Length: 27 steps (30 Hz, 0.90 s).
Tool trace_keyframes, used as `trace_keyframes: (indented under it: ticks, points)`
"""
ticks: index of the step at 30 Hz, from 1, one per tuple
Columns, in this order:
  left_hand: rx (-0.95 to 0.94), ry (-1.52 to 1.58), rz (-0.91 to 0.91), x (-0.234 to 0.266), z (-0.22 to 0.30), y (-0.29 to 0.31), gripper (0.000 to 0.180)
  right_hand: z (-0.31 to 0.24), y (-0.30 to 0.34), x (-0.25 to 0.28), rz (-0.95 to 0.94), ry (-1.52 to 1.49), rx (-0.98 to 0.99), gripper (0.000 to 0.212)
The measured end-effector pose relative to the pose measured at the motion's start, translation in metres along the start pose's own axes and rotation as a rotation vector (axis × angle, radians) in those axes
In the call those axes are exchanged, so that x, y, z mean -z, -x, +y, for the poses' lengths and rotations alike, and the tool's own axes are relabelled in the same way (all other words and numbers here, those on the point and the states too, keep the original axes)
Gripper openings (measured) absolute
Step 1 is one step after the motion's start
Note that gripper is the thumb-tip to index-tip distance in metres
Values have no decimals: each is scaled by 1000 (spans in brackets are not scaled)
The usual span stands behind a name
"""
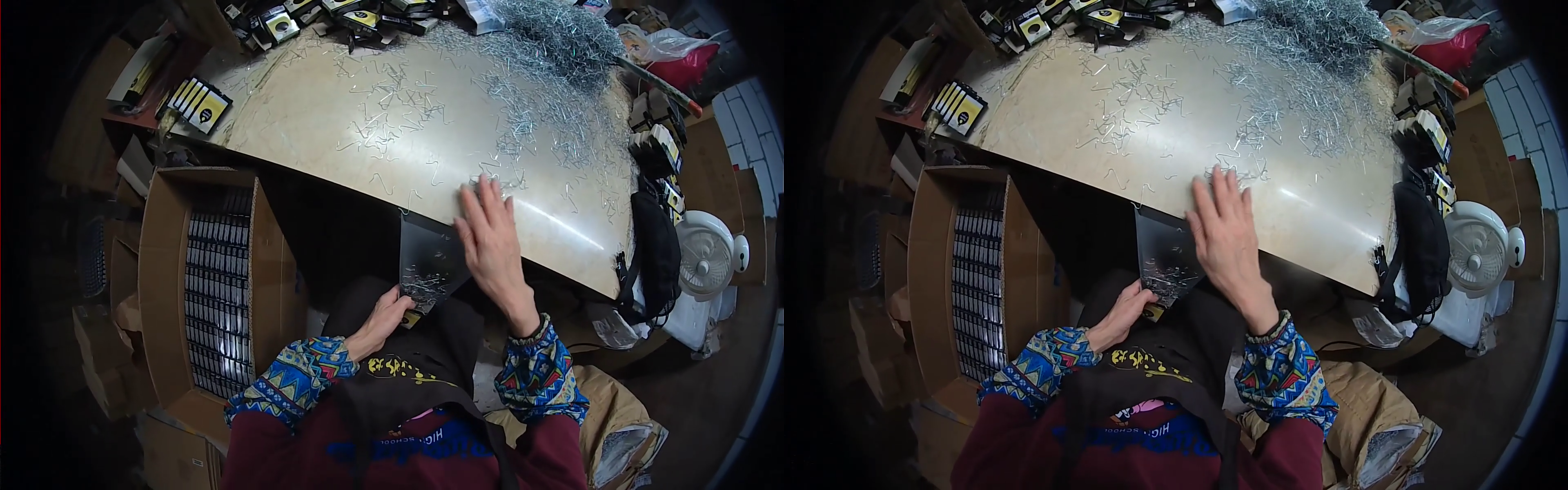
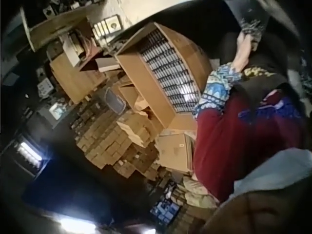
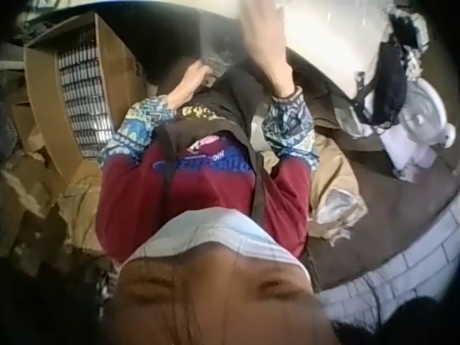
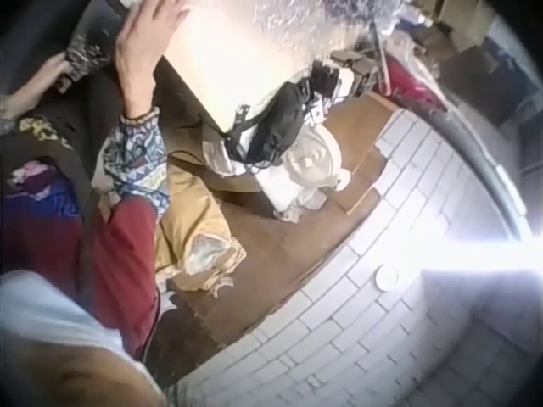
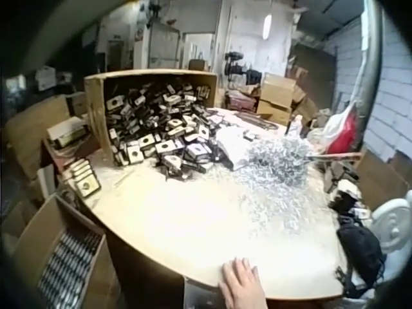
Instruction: Packing small yellow and black boxes into a larger container on a workbench.
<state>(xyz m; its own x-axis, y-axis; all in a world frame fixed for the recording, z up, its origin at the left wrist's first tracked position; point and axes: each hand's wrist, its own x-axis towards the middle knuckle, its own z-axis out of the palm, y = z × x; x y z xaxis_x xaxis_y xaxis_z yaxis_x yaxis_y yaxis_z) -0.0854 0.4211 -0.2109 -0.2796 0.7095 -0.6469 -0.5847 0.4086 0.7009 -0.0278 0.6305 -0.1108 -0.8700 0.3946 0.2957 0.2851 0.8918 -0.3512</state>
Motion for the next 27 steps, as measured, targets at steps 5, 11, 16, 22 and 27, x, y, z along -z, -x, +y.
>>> trace_keyframes:
  ticks: [5,11,16,22,27]
  points:
    - [-161,-319,10,-8,9,13,59,18,-5,6,139,19,-89,33]
    - [-326,-537,177,-20,-6,6,73,-38,53,-3,-84,-125,-33,28]
    - [-371,-584,237,-20,-6,10,64,-46,69,-12,-426,-197,23,36]
    - [-400,-608,250,-14,-12,6,62,-48,79,-21,-410,-329,45,38]
    - [-486,-607,217,-8,-16,8,58,-50,78,-17,-283,-267,135,37]
